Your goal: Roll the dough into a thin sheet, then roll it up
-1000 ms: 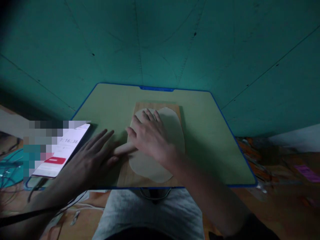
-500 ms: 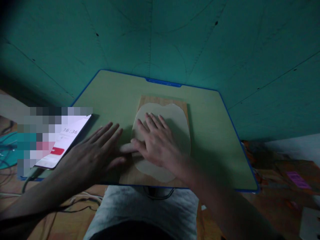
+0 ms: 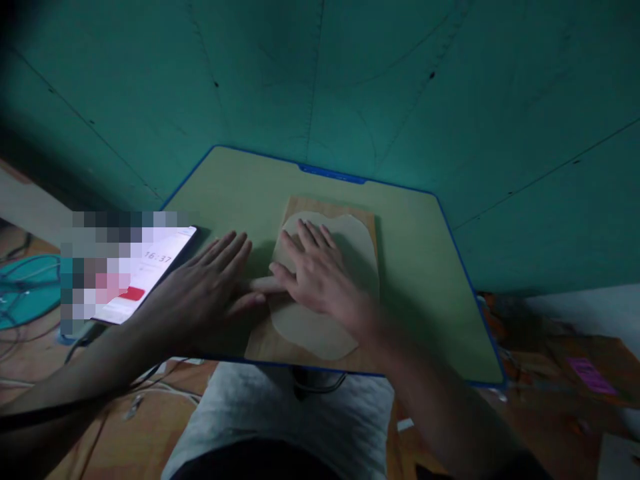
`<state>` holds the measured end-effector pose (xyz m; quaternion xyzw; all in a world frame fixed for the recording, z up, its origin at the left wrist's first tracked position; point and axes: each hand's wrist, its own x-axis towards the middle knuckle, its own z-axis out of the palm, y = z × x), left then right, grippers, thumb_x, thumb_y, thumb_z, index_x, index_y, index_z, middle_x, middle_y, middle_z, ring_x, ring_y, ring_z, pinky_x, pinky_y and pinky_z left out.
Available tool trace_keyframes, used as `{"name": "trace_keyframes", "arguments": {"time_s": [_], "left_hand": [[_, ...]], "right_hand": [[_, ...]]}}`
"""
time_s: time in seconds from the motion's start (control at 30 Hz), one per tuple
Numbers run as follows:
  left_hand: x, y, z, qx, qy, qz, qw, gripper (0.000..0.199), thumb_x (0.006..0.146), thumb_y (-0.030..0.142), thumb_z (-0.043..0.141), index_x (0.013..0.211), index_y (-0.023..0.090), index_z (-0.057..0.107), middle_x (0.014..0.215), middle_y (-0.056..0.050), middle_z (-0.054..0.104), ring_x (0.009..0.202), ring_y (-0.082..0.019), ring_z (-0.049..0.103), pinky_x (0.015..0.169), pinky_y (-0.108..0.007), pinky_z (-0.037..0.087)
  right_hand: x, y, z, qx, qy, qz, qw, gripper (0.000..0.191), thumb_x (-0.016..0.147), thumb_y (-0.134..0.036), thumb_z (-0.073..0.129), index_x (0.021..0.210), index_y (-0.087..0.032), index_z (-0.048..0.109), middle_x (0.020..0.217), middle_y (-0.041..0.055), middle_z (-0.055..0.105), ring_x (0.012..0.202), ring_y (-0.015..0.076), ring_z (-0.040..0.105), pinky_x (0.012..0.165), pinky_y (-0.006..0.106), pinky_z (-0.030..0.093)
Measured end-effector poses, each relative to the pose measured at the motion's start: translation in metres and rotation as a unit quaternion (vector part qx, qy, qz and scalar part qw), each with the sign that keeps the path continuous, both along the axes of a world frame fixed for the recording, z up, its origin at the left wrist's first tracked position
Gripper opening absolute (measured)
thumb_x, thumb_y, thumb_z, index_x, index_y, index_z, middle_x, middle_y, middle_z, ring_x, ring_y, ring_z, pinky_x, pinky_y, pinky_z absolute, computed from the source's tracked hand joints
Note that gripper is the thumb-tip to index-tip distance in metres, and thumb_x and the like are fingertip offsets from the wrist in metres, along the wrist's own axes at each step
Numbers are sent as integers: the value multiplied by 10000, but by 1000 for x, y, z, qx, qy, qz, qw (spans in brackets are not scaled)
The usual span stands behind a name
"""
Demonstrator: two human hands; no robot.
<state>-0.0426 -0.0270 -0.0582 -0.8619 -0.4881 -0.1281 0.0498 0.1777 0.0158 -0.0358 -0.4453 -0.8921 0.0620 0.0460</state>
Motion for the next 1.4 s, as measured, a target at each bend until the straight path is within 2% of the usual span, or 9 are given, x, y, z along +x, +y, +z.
{"name": "trace_keyframes", "arguments": {"time_s": [0.17, 0.37, 0.43, 0.53, 0.63, 0.8, 0.93, 1.17, 1.4], "left_hand": [[4, -37, 1, 37, -25, -53, 998, 883, 945, 735, 382, 1453, 16, 454, 1479, -271, 527, 1426, -377, 458, 1152, -498, 416], [-2, 15, 0, -7, -4, 23, 1000, 925, 984, 726, 199, 1480, -27, 407, 1535, -303, 438, 1494, -389, 337, 1169, -547, 374], [-3, 14, -1, 13, -8, 17, 1000, 909, 991, 708, 230, 1497, -34, 373, 1542, -319, 417, 1503, -400, 313, 1164, -560, 373], [-2, -23, -2, 50, -6, -41, 998, 848, 996, 643, 363, 1511, -30, 355, 1526, -302, 452, 1477, -388, 371, 1174, -505, 374], [-3, -66, -3, 49, 4, -68, 996, 785, 983, 570, 465, 1529, 13, 373, 1525, -234, 493, 1468, -344, 398, 1250, -443, 251], [-7, -88, -3, 44, 1, -87, 995, 720, 1008, 501, 431, 1567, 56, 337, 1489, -163, 559, 1440, -290, 445, 1274, -397, 199], [-5, -75, -3, 44, 3, -88, 995, 745, 1008, 511, 432, 1569, 37, 315, 1489, -186, 551, 1434, -302, 454, 1256, -403, 247], [-4, -5, -3, 29, -19, -15, 999, 862, 997, 678, 296, 1556, 21, 288, 1522, -278, 471, 1457, -402, 402, 1151, -559, 406], [-2, -26, 0, 22, -19, -55, 998, 942, 948, 731, 379, 1567, 28, 286, 1514, -257, 493, 1440, -383, 433, 1171, -493, 399]], "right_hand": [[13, -34, -4, 14, 8, 43, 999, 664, 1028, -488, 386, 1554, -83, 383, 1639, 223, 309, 1536, 343, 259, 1225, 569, 265], [-4, 13, -1, 5, 10, -5, 1000, 600, 1048, -454, 378, 1518, -87, 442, 1626, 214, 349, 1535, 315, 271, 1241, 554, 229], [-5, 12, -1, 9, 11, -2, 1000, 608, 1044, -459, 385, 1519, -82, 438, 1628, 223, 339, 1538, 321, 261, 1242, 558, 225], [8, -28, -4, 27, 10, 36, 999, 629, 1027, -472, 403, 1525, -89, 427, 1634, 213, 331, 1536, 337, 259, 1241, 559, 234], [25, -78, -7, 46, 9, 72, 996, 657, 1019, -472, 417, 1542, -76, 382, 1636, 190, 341, 1543, 320, 242, 1235, 529, 271], [37, -110, -9, 61, 15, 69, 996, 647, 1005, -417, 451, 1541, -64, 369, 1630, 172, 361, 1564, 272, 179, 1226, 466, 312], [32, -90, -6, 35, 9, 66, 997, 651, 1017, -402, 424, 1559, -52, 334, 1637, 164, 348, 1555, 268, 218, 1229, 485, 321], [6, -12, -3, 33, 10, -6, 999, 628, 1039, -443, 362, 1546, -73, 392, 1636, 192, 339, 1536, 323, 266, 1250, 573, 205], [13, -33, -5, 27, 0, 43, 999, 678, 1026, -515, 355, 1541, -77, 403, 1628, 191, 355, 1526, 329, 286, 1242, 553, 243]]}}
